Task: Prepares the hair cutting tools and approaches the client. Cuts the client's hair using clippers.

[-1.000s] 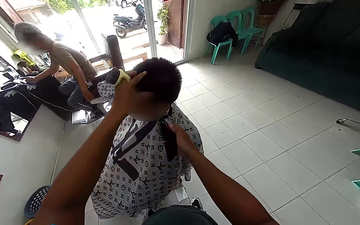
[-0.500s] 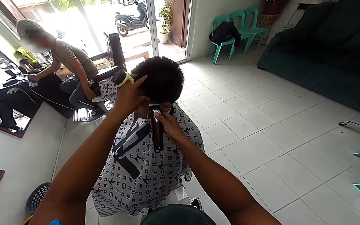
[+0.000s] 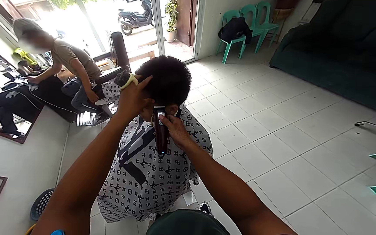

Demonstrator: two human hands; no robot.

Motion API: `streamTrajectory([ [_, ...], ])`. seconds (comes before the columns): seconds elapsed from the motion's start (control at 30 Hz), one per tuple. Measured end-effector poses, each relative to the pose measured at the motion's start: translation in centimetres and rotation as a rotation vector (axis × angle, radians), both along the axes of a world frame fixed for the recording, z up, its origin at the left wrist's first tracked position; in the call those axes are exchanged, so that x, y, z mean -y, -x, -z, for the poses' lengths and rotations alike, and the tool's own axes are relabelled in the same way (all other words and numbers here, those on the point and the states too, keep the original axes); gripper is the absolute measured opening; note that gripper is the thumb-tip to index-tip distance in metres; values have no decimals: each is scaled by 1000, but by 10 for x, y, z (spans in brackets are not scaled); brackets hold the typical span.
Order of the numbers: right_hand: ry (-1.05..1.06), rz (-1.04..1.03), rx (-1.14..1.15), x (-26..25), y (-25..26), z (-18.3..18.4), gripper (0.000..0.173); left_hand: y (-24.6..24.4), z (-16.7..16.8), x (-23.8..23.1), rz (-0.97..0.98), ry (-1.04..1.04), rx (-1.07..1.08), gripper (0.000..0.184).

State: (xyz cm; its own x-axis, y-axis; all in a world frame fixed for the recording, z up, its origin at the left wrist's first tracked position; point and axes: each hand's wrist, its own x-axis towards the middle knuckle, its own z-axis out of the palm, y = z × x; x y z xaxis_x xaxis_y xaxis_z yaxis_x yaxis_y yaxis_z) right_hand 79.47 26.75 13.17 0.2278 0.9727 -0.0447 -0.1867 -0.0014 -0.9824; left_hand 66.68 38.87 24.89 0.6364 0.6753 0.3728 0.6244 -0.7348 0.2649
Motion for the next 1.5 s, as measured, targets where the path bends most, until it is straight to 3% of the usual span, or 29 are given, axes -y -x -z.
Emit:
streamTrajectory([
  [0.73,21,-36,-133,2,-10,0,37,-2,-2,-1,-19,2,-37,76],
  [0.87,-42,-169,-120,45,-24,19,35,6,-8,22,-12,-38,110,80],
  [0.93,-63,-105,-274,77,-32,41,37,7,-2,50,14,-175,317,63],
  [0.97,-71,-62,-374,91,-33,56,43,7,10,61,65,-178,318,51],
  [1.0,-57,-33,-444,103,-36,70,49,6,19,69,148,-46,232,41],
  [1.07,29,-12,-443,123,-43,90,63,-3,22,69,372,465,-27,31],
  [1.13,114,-63,-394,142,-52,103,83,-13,40,64,535,779,183,15],
  [1.2,148,-104,-431,157,-60,112,99,-26,58,66,479,910,560,6],
  [1.23,151,-105,-467,164,-64,117,102,-33,63,68,383,978,594,9],
  [1.3,146,-99,-532,176,-72,126,102,-41,62,74,268,1141,392,13],
  [1.37,147,-97,-548,185,-82,133,99,-42,52,85,316,1163,408,15],
  [1.43,151,-103,-527,190,-94,136,95,-44,46,93,323,968,597,16],
  [1.5,152,-91,-525,191,-105,136,90,-52,54,91,218,888,505,20],
])
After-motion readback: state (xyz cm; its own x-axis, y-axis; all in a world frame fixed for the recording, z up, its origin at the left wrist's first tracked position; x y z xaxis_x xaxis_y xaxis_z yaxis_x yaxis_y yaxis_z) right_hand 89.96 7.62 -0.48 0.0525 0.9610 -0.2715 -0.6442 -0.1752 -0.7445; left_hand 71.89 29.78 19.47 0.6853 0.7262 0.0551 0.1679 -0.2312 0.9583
